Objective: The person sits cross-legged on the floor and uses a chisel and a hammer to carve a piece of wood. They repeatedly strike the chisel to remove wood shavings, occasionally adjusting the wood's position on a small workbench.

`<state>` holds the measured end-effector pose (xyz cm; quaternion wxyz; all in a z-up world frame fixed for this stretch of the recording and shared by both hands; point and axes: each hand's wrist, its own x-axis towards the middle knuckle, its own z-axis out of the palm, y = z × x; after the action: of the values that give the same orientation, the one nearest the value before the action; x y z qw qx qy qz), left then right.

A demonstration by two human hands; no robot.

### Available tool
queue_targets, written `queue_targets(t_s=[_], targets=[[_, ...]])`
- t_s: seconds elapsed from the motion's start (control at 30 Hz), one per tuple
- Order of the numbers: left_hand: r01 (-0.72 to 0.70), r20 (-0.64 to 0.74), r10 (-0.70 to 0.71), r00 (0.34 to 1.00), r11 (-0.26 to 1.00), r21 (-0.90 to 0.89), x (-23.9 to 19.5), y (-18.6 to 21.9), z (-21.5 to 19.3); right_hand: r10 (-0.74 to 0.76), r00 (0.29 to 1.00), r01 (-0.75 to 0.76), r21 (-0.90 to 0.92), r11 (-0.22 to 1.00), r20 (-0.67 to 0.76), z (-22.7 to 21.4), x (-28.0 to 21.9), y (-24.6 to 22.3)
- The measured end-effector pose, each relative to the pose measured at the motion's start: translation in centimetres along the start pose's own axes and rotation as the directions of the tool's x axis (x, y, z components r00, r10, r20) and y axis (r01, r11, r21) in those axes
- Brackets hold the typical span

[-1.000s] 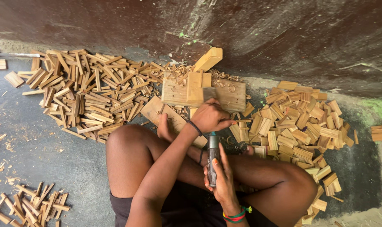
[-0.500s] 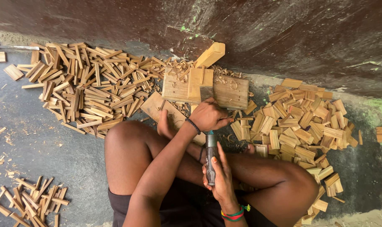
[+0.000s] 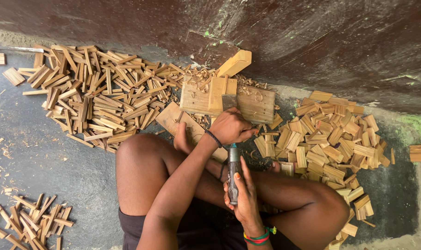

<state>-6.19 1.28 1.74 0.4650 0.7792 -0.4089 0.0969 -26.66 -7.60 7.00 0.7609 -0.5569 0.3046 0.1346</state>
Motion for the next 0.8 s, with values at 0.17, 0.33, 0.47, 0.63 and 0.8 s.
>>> queue_targets(t_s=[0.17, 0.33, 0.47, 0.63, 0.8], targets=[[0.069, 0.001, -0.069, 0.998, 0.998, -0.009, 0.0, 0.0, 0.0, 0.021, 1.000, -0.021, -0.036, 0.999, -0.008, -0.2, -0.2, -0.5], [0.101, 0.037, -0.100, 0.994, 0.995, -0.017, 0.4, -0.2, -0.3, 0.043, 0.999, -0.043, -0.002, 0.999, 0.008, 0.1, -0.1, -0.8], [0.108, 0.091, -0.108, 0.990, 0.994, -0.001, 0.4, -0.6, -0.3, 0.084, 0.996, -0.084, 0.007, 0.996, 0.022, 0.1, 0.0, -0.5], [0.111, 0.178, -0.119, 0.977, 0.992, 0.055, 0.5, -1.2, 0.0, 0.123, 0.992, -0.124, 0.011, 0.992, 0.036, 0.1, 0.3, 0.1], [0.091, 0.194, -0.097, 0.976, 0.995, 0.037, 1.0, -1.5, 0.2, 0.116, 0.990, -0.120, 0.047, 0.992, 0.085, 0.3, 0.7, -0.3]])
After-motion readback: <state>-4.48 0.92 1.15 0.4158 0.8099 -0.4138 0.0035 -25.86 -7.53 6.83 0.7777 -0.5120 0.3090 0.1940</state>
